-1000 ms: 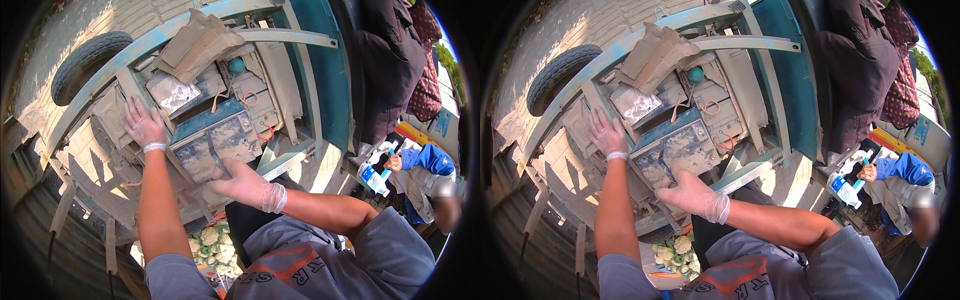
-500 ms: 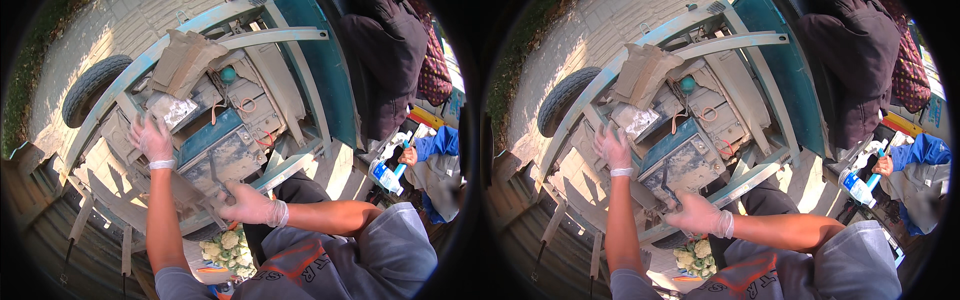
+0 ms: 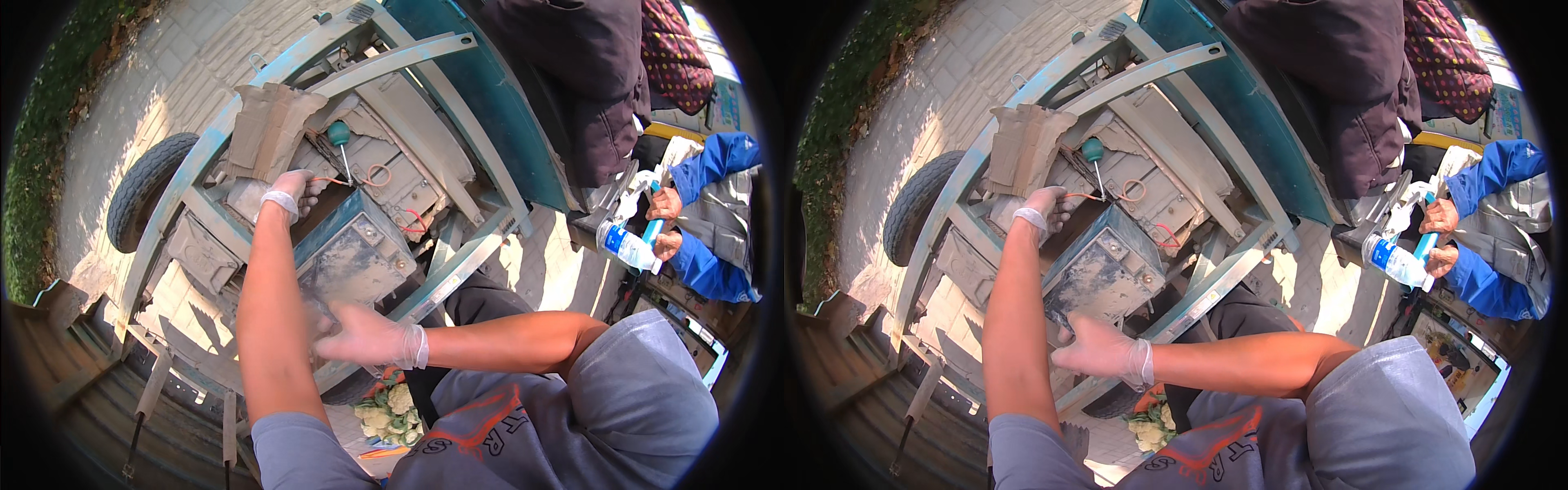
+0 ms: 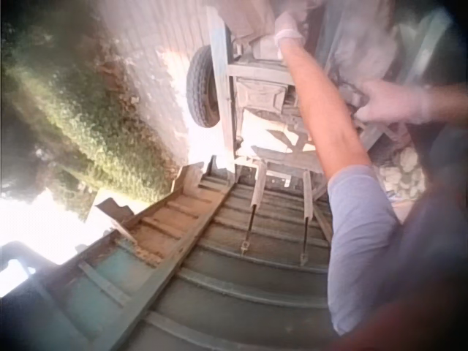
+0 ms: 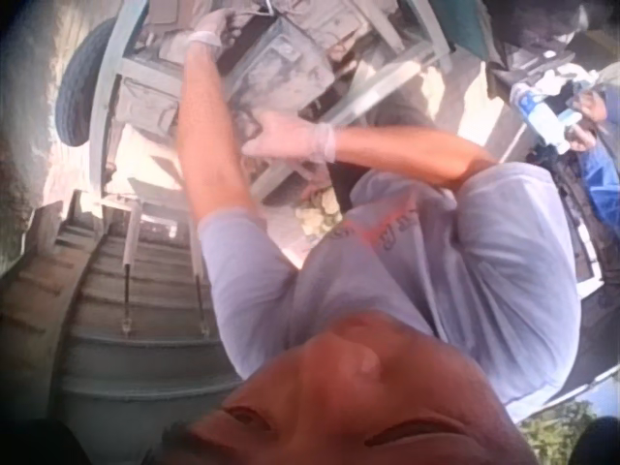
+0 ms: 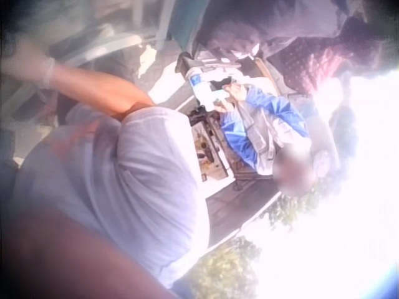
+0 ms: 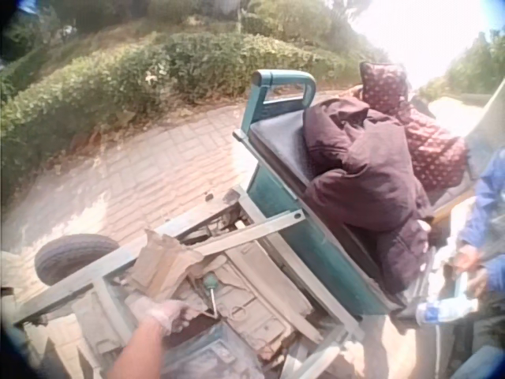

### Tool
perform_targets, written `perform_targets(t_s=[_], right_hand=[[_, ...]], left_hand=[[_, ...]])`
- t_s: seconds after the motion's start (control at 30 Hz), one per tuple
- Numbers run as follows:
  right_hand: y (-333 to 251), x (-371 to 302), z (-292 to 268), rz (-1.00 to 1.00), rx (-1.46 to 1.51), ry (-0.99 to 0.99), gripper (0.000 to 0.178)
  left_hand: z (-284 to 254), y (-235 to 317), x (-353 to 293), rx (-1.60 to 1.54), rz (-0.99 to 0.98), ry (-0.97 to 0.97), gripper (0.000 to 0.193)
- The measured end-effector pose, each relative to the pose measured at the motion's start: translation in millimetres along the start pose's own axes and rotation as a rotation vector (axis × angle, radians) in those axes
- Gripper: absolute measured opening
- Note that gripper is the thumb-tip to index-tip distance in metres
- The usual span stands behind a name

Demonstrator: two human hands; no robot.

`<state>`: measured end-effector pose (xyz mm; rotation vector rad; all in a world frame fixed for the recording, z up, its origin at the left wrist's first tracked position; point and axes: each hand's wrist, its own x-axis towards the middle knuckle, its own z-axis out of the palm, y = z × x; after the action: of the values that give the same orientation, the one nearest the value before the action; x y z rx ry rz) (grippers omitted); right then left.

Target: The person removes a battery from a teal three-wheeled vehicle, cleans the compartment, and reinstalls the battery. They connect the red and black cables to the terminals and tighten the connections with a wrench.

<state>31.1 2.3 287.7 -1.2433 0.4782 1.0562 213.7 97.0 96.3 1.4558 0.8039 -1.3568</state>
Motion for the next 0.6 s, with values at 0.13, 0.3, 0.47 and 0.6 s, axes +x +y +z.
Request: perform_targets(t_s=[0.13,0.3,0.47,0.6], right_hand=[[-0.6,4.1,-1.8,-0.061,0.002,-0.002,0.032],[1.8,8.4,-32.8,-0.099,-0.034,0.038,0.031],[-1.4,21.8,-56.8,-0.073,-0.049,0.027,0.031],[-2.6,42.7,-53.7,-0.101,-0.139,0.04,0.031]], left_hand=[[12.2,13.2,4.8,-0.009,0.042,-0.041,0.024],[21.1,-15.3,-13.3,0.332,0.335,-0.04,0.046],[29.3,-120.3,-119.3,-0.324,0.634,0.577,0.042],[82.9,-194.8,-148.8,-0.585,0.608,0.549,0.041]])
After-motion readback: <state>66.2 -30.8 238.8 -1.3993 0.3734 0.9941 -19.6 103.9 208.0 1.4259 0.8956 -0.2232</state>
